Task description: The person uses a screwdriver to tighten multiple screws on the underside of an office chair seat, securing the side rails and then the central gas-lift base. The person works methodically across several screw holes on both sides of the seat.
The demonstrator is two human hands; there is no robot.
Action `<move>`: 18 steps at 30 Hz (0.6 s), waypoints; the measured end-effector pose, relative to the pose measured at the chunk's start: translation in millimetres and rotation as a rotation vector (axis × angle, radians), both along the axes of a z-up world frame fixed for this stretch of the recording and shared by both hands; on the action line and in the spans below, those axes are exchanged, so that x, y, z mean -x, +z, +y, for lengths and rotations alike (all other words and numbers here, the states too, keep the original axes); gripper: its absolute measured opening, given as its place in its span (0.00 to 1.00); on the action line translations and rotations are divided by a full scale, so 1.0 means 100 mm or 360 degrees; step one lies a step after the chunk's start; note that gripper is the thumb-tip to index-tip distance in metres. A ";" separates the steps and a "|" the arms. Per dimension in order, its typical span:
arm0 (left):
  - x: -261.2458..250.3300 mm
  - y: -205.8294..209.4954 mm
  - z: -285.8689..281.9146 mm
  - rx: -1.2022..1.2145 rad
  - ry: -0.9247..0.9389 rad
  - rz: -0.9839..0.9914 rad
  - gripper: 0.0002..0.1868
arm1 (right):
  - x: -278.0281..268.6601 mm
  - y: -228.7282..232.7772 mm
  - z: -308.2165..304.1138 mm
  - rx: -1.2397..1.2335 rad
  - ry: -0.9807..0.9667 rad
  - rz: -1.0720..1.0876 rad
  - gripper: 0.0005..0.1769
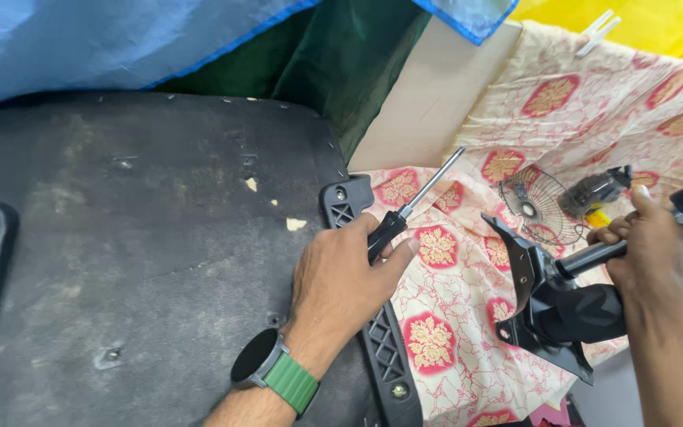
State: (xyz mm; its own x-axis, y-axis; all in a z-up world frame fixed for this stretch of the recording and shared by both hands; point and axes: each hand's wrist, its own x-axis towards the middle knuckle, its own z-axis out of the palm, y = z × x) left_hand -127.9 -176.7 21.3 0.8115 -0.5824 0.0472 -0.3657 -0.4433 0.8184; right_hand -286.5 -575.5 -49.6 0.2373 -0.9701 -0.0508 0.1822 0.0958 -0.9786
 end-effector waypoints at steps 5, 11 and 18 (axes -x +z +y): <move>-0.12 0.09 0.35 0.0119 -0.0129 -0.0025 0.22 | -0.32 0.65 0.66 -0.0032 0.0220 0.0074 0.18; -0.20 0.21 0.73 0.0172 -0.0171 0.0111 0.20 | -0.66 1.27 1.19 -0.0062 0.0371 -0.0023 0.18; -0.23 0.39 1.07 0.0405 -0.0302 0.0377 0.23 | -1.19 1.63 1.86 -0.0014 0.0545 -0.0162 0.15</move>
State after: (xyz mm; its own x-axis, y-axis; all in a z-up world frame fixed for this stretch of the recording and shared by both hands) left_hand -105.0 -69.7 60.1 0.6963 -0.7170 0.0337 -0.2096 -0.1582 0.9649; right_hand -167.8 -390.0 113.4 0.5531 -0.8329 -0.0182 0.2346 0.1768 -0.9559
